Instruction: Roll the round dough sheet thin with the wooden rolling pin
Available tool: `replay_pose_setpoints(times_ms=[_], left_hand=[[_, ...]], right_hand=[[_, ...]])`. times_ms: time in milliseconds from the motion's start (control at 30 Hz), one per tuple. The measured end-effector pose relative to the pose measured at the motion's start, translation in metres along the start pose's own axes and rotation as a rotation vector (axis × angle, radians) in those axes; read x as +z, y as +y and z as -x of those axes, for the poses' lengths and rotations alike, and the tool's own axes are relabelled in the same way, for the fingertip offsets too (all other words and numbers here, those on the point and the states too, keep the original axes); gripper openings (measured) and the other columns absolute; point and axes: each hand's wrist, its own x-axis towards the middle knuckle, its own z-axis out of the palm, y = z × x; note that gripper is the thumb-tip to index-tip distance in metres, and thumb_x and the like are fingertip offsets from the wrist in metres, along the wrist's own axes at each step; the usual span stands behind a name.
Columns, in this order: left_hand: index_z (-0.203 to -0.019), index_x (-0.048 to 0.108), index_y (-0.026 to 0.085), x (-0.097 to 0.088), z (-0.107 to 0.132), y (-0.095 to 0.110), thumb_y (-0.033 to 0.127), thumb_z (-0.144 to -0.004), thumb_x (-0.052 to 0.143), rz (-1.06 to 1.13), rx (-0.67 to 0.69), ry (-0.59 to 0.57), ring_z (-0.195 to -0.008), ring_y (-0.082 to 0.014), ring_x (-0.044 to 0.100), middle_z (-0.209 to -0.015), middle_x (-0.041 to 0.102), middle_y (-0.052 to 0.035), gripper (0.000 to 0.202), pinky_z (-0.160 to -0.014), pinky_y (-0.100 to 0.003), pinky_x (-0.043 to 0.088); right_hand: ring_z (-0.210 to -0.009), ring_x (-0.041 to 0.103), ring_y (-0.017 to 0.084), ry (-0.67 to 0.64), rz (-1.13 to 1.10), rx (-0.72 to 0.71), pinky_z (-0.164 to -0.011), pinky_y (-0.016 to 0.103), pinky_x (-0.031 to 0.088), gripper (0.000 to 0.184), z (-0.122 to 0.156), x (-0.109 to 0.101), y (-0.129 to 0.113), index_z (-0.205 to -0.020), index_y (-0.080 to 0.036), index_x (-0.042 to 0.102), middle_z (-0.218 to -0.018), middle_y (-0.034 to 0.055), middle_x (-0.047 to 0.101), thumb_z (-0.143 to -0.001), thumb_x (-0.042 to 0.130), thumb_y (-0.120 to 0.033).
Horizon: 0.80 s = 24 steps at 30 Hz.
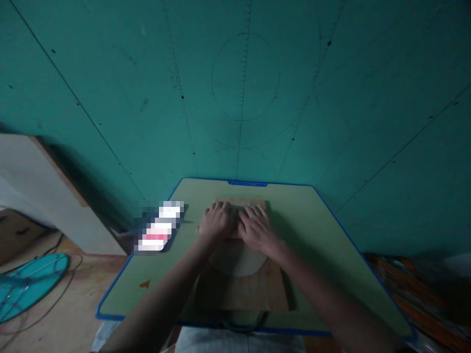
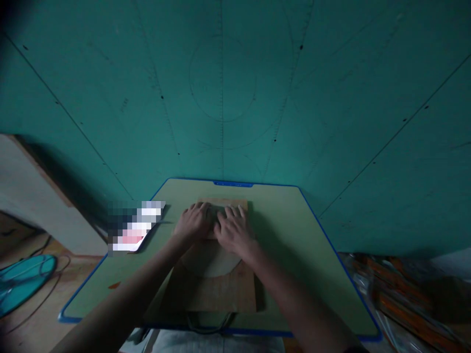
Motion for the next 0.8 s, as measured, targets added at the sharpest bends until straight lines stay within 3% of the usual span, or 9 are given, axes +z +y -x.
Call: replay_pose_setpoints(times_ms=[133,233,467,567,667,800], left_hand=[[-0.118,0.058,0.014,0.003,-0.03,-0.004,0.02,-0.098,0.037,0.006,-0.036,0.013,-0.108,-0.0275,0.062,-0.116,0.065,-0.0151,0.029,-0.085,-0.035,0.049],[-0.12,0.058,0.014,0.002,-0.031,-0.003,0.018,-0.098,0.038,0.014,-0.031,0.031,-0.111,-0.0272,0.061,-0.119,0.065,-0.0151,0.03,-0.088,-0.035,0.048],[-0.129,0.055,0.015,0.003,0.037,0.005,0.023,-0.097,0.045,0.003,0.027,0.054,-0.116,-0.0286,0.059,-0.126,0.064,-0.0147,0.035,-0.093,-0.04,0.047],[-0.129,0.056,0.013,0.006,0.052,0.007,0.025,-0.096,0.049,-0.008,0.052,0.084,-0.121,-0.0299,0.055,-0.13,0.063,-0.0158,0.036,-0.096,-0.042,0.044],[-0.127,0.057,0.013,0.005,0.041,0.007,0.027,-0.095,0.05,-0.003,0.031,0.083,-0.119,-0.031,0.056,-0.127,0.064,-0.0156,0.035,-0.095,-0.042,0.045],[-0.118,0.061,0.015,0.006,0.0,0.001,0.027,-0.097,0.044,0.018,0.003,0.073,-0.111,-0.0293,0.06,-0.121,0.065,-0.0139,0.029,-0.089,-0.04,0.047]], right_hand=[[-0.124,0.054,0.028,-0.021,-0.031,0.095,-0.109,0.046,0.034,0.042,-0.028,-0.001,0.015,-0.131,-0.014,0.06,-0.132,0.0159,0.063,-0.094,0.044,-0.025],[-0.117,0.057,0.027,-0.027,-0.023,0.136,-0.106,0.044,0.036,0.039,-0.028,-0.003,0.013,-0.125,-0.014,0.063,-0.126,0.0152,0.065,-0.093,0.043,-0.024],[-0.126,0.051,0.03,0.091,0.035,0.067,-0.112,0.048,0.03,0.041,0.035,0.0,-0.021,-0.131,-0.015,0.061,-0.133,0.0168,0.062,-0.1,0.04,-0.032],[-0.127,0.051,0.03,0.102,0.034,0.062,-0.112,0.049,0.03,0.043,0.049,0.001,-0.028,-0.133,-0.016,0.061,-0.133,0.0165,0.062,-0.101,0.038,-0.034],[-0.126,0.051,0.03,0.089,0.024,0.065,-0.113,0.048,0.029,0.042,0.037,0.002,-0.021,-0.132,-0.016,0.061,-0.131,0.0162,0.063,-0.101,0.038,-0.033],[-0.122,0.054,0.029,0.04,-0.01,0.086,-0.108,0.045,0.034,0.041,-0.006,0.003,0.001,-0.127,-0.016,0.063,-0.129,0.0155,0.063,-0.101,0.037,-0.034]])
